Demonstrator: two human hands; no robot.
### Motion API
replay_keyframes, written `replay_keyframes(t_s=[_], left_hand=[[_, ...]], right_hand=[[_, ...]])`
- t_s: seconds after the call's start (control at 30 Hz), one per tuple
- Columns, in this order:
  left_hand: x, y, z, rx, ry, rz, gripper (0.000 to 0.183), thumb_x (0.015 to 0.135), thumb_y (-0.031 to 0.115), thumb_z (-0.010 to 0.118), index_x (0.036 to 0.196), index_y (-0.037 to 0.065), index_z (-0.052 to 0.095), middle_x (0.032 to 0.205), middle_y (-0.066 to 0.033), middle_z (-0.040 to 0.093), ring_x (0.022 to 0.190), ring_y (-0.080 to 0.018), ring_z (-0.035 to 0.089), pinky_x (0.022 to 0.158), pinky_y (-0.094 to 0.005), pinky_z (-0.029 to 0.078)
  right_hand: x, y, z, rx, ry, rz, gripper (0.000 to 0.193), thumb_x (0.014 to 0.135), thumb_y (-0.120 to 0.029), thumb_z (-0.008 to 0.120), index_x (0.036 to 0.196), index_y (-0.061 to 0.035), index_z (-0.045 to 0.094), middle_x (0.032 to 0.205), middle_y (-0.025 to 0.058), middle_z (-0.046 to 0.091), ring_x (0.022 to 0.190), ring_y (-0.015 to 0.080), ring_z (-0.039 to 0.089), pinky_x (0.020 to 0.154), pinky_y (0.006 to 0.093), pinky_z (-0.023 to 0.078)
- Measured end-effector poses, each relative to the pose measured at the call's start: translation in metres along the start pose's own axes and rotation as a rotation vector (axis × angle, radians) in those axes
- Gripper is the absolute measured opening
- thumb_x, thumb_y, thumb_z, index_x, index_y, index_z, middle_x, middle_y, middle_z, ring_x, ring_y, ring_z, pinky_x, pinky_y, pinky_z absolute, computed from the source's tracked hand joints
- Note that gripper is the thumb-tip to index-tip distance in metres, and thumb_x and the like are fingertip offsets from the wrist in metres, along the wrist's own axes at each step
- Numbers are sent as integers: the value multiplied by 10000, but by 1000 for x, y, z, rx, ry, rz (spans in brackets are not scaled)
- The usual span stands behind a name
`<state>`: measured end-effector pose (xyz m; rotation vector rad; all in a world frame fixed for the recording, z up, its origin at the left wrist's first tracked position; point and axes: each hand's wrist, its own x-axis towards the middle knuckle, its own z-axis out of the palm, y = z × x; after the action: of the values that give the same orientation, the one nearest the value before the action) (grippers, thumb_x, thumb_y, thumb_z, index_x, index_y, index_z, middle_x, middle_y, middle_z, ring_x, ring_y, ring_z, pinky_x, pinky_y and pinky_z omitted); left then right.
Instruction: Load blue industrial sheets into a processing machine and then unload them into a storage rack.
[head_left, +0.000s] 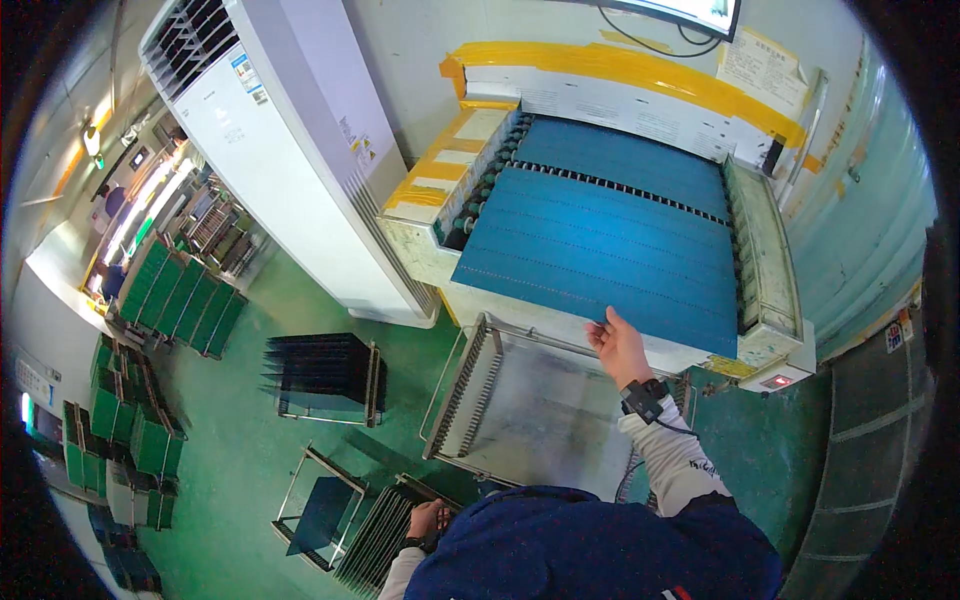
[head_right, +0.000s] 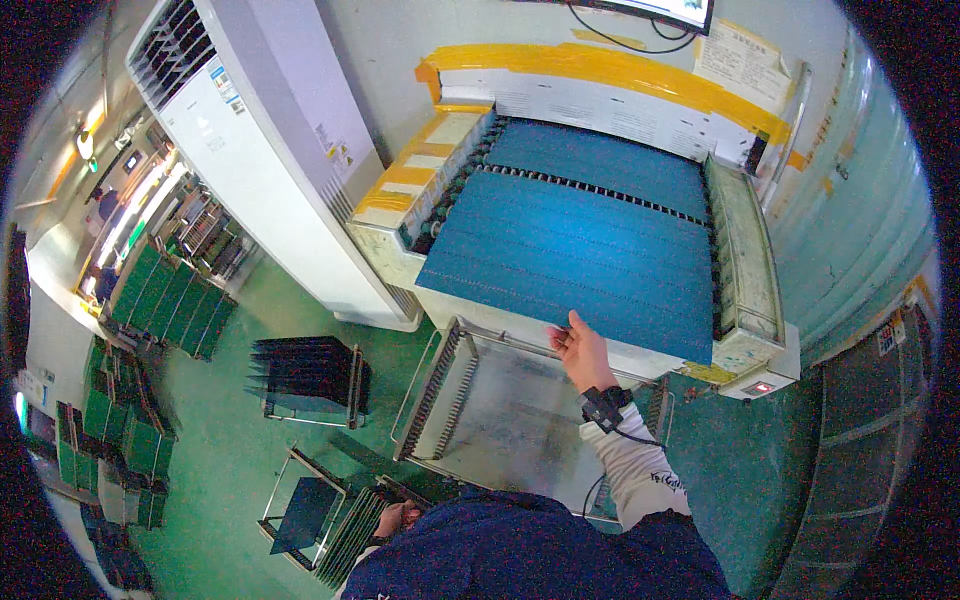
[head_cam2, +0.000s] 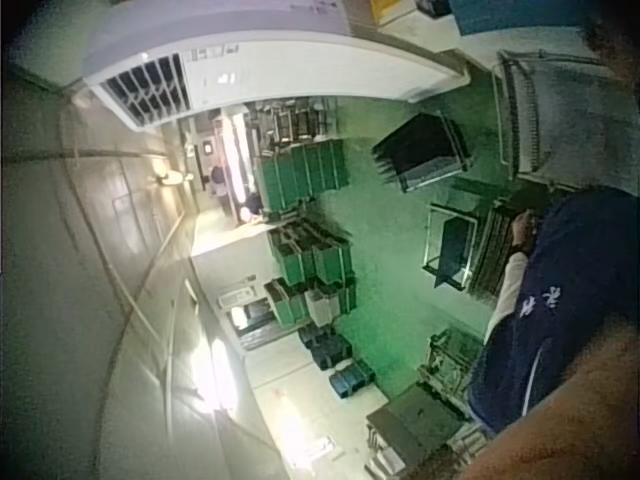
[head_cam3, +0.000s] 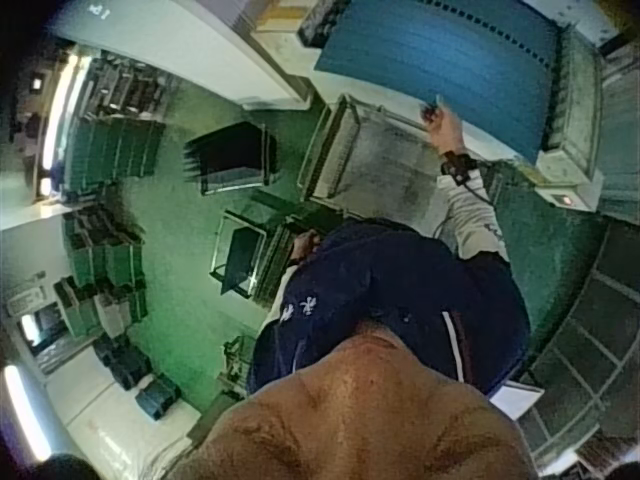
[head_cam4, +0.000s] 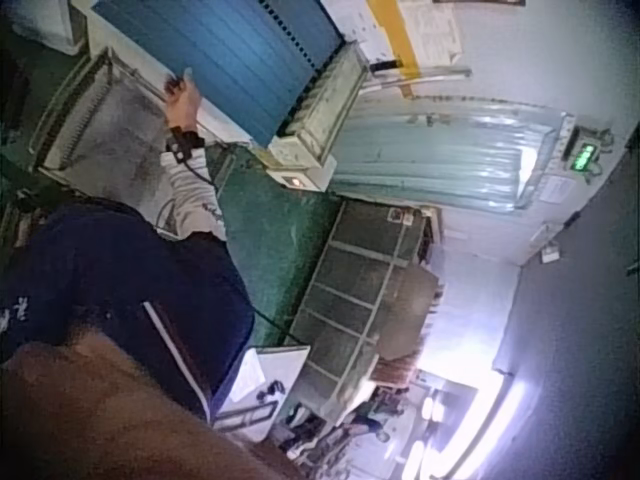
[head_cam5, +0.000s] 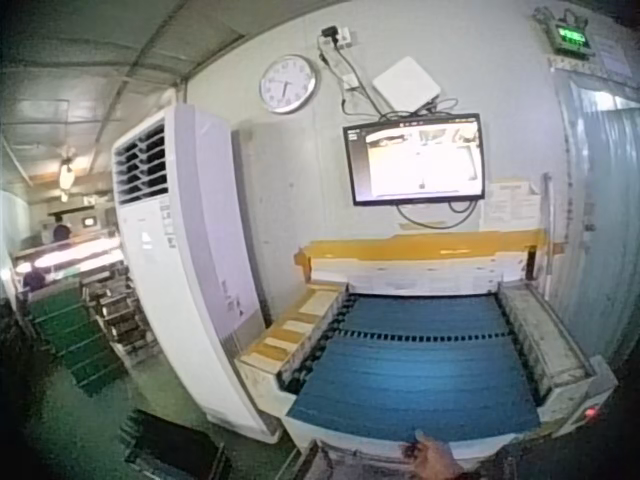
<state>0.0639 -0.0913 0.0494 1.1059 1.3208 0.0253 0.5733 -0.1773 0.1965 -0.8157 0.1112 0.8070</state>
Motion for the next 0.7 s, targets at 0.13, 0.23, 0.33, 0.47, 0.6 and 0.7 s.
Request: replay_keyframes(t_s=[0.13,0.23,0.33,0.47,0.6,0.7], left_hand=[[-1,-1,-3,52,-25,49,286,916,254,534,796,-1,582,655,-75,607,465,-152,525,429,-269,404],[3,-8,-6,60,-60,99,298,920,262,527,782,4,582,645,-73,602,461,-145,518,431,-261,399],[-1,-3,-1,14,-35,90,302,917,258,520,752,11,579,629,-68,592,457,-142,508,431,-260,390],[-9,6,4,22,-40,136,295,901,238,515,707,23,573,605,-59,573,452,-136,492,430,-259,374],[3,-4,0,-61,-37,5,288,880,234,523,681,29,562,587,-50,560,449,-130,480,431,-257,365],[20,-27,-5,-206,-76,-86,293,874,247,532,678,32,558,584,-47,558,454,-130,483,431,-258,366]], right_hand=[[0,-1,3,-7,3,-5,231,876,-252,628,891,-69,487,858,87,568,817,243,593,706,355,468],[2,-2,4,-16,-13,-2,232,875,-250,629,885,-67,487,853,90,569,802,235,588,703,351,474],[9,-4,-5,-15,-15,15,205,880,-245,617,913,-75,508,861,84,583,785,219,577,700,339,475],[13,-5,-7,-3,-25,12,179,884,-236,609,937,-83,533,867,79,597,775,203,564,697,327,472],[14,-7,-2,-22,-22,23,179,883,-235,611,931,-81,536,862,79,600,778,202,562,698,328,474],[18,-7,-3,-26,-25,31,187,879,-237,616,937,-80,533,876,81,602,782,203,560,706,338,475]])
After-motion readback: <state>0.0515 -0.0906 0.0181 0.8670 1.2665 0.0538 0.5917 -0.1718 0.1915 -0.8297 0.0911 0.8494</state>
